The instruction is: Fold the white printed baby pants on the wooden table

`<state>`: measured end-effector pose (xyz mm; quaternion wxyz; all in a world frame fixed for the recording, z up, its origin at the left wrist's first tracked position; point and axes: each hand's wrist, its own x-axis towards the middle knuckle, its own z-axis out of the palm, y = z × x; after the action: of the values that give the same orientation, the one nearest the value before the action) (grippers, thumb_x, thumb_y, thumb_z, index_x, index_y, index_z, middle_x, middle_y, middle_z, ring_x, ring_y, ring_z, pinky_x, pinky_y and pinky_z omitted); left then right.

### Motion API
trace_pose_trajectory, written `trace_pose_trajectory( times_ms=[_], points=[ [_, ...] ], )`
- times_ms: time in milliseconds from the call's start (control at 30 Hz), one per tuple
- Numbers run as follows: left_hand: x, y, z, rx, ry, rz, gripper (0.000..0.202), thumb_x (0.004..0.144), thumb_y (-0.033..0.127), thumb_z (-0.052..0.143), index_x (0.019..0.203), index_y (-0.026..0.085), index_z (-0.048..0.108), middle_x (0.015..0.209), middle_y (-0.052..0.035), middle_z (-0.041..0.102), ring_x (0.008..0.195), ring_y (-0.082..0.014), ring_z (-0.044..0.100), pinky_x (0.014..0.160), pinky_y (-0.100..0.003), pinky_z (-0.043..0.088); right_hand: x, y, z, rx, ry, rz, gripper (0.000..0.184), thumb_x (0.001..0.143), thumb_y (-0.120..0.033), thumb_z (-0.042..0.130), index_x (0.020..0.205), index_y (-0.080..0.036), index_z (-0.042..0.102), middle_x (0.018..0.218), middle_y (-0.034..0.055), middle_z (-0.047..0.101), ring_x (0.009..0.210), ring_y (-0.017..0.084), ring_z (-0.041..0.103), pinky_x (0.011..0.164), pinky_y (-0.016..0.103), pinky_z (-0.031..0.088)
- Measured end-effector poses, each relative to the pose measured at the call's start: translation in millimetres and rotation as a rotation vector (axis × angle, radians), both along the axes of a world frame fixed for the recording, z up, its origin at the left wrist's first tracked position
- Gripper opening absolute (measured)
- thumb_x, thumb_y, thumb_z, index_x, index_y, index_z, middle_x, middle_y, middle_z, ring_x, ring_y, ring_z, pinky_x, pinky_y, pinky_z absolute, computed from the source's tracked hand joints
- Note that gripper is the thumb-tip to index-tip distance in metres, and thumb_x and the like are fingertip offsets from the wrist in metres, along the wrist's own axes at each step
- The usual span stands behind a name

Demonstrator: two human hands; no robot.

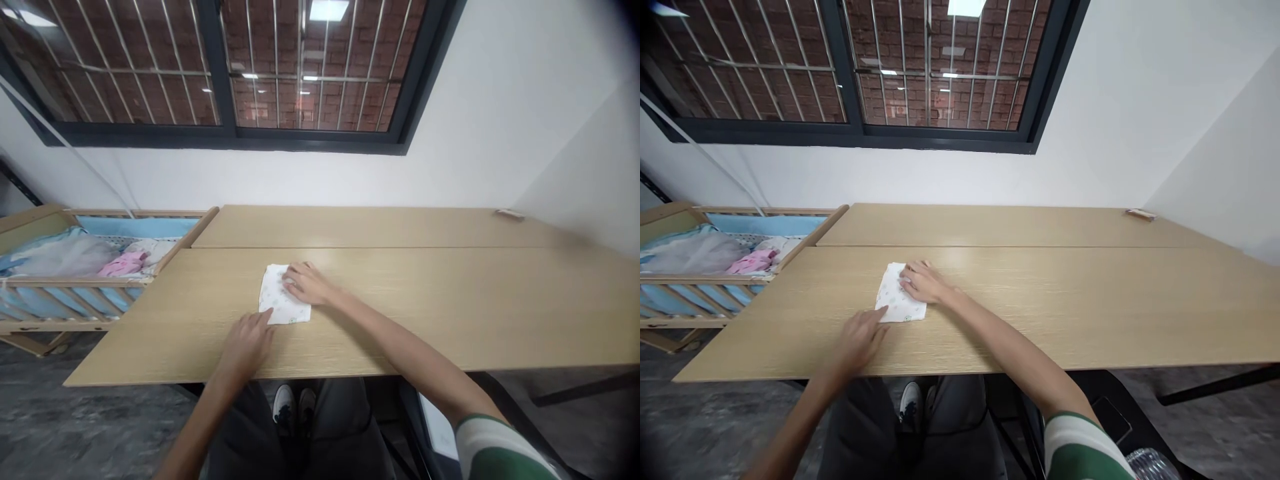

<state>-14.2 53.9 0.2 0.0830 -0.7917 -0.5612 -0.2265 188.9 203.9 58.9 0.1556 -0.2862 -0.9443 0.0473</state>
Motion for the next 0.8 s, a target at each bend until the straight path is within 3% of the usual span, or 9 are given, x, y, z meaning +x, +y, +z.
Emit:
trace_pose_trajectory(
  times_ms=[100, 200, 267, 333, 433, 567, 667, 800],
  points=[
    [-26.5, 18.4, 6.0, -0.022, -0.001, -0.148, 0.030, 0.098, 0.032, 0.050, 0.121, 0.020, 0.065, 0.116, -0.0114, 0.069, 0.107, -0.0267, 0.062, 0.096, -0.044, 0.049, 24.2, -28.6, 7.0, -0.125, -0.057, 0.056, 0.049, 0.101, -0.054, 0.045, 0.121, -0.016, 0.067, 0.115, 0.0144, 0.068, 0.107, 0.028, 0.062, 0.103, 0.050, 0.038],
    [-37.7, 32.3, 8.2, -0.067, -0.016, -0.252, 0.027, 0.100, 0.035, 0.046, 0.111, 0.021, 0.067, 0.122, -0.0100, 0.067, 0.114, -0.0251, 0.060, 0.103, -0.045, 0.045, 41.9, -49.5, 2.9, -0.176, -0.069, 0.088, 0.066, 0.090, -0.066, 0.058, 0.132, -0.015, 0.061, 0.132, 0.0174, 0.062, 0.119, 0.032, 0.059, 0.105, 0.049, 0.037],
    [-37.2, 39.5, 10.8, -0.121, -0.067, -0.264, 0.031, 0.103, 0.035, 0.039, 0.110, 0.020, 0.065, 0.122, -0.0100, 0.067, 0.115, -0.0244, 0.060, 0.105, -0.044, 0.044, 47.2, -56.5, -2.9, -0.175, -0.055, 0.083, 0.071, 0.086, -0.063, 0.065, 0.139, -0.016, 0.056, 0.144, 0.0187, 0.055, 0.130, 0.033, 0.052, 0.109, 0.049, 0.035],
    [-34.4, 46.5, 16.6, -0.193, -0.150, -0.237, 0.035, 0.104, 0.038, 0.034, 0.110, 0.019, 0.063, 0.117, -0.0108, 0.069, 0.111, -0.0251, 0.062, 0.102, -0.043, 0.045, 47.4, -57.6, -8.1, -0.174, -0.026, 0.064, 0.060, 0.091, -0.052, 0.063, 0.139, -0.016, 0.056, 0.145, 0.0180, 0.054, 0.132, 0.031, 0.052, 0.111, 0.048, 0.034],
    [-33.5, 58.0, 29.5, -0.335, -0.324, -0.188, 0.040, 0.103, 0.046, 0.032, 0.102, 0.019, 0.061, 0.104, -0.0103, 0.070, 0.098, -0.0254, 0.065, 0.092, -0.040, 0.049, 42.0, -49.6, -11.9, -0.225, 0.055, 0.004, 0.037, 0.101, -0.037, 0.049, 0.129, -0.018, 0.062, 0.127, 0.0145, 0.067, 0.116, 0.027, 0.063, 0.104, 0.044, 0.041],
    [-40.0, 75.0, 41.7, -0.469, -0.579, -0.249, 0.046, 0.094, 0.058, 0.048, 0.109, 0.016, 0.061, 0.113, -0.0118, 0.070, 0.104, -0.0265, 0.065, 0.094, -0.039, 0.051, 34.6, -27.5, -15.2, -0.351, 0.228, -0.139, 0.037, 0.104, -0.038, 0.041, 0.129, -0.018, 0.060, 0.121, 0.0131, 0.071, 0.102, 0.026, 0.068, 0.092, 0.039, 0.049],
    [-42.8, 90.2, 40.4, -0.490, -0.643, -0.265, 0.054, 0.086, 0.062, 0.059, 0.116, 0.016, 0.062, 0.119, -0.0118, 0.070, 0.109, -0.0276, 0.064, 0.098, -0.040, 0.050, 31.3, -7.3, -21.3, -0.399, 0.343, -0.189, 0.036, 0.102, -0.040, 0.046, 0.127, -0.018, 0.061, 0.124, 0.0132, 0.070, 0.107, 0.026, 0.066, 0.092, 0.037, 0.050],
    [-39.3, 116.7, 29.8, -0.421, -0.617, -0.111, 0.051, 0.090, 0.064, 0.048, 0.102, 0.017, 0.063, 0.088, -0.0065, 0.071, 0.083, -0.0231, 0.066, 0.075, -0.032, 0.051, 25.2, 20.3, -29.4, -0.470, 0.437, -0.235, 0.030, 0.100, -0.037, 0.051, 0.115, -0.016, 0.066, 0.115, 0.0118, 0.073, 0.100, 0.024, 0.068, 0.086, 0.034, 0.052]
  ],
)
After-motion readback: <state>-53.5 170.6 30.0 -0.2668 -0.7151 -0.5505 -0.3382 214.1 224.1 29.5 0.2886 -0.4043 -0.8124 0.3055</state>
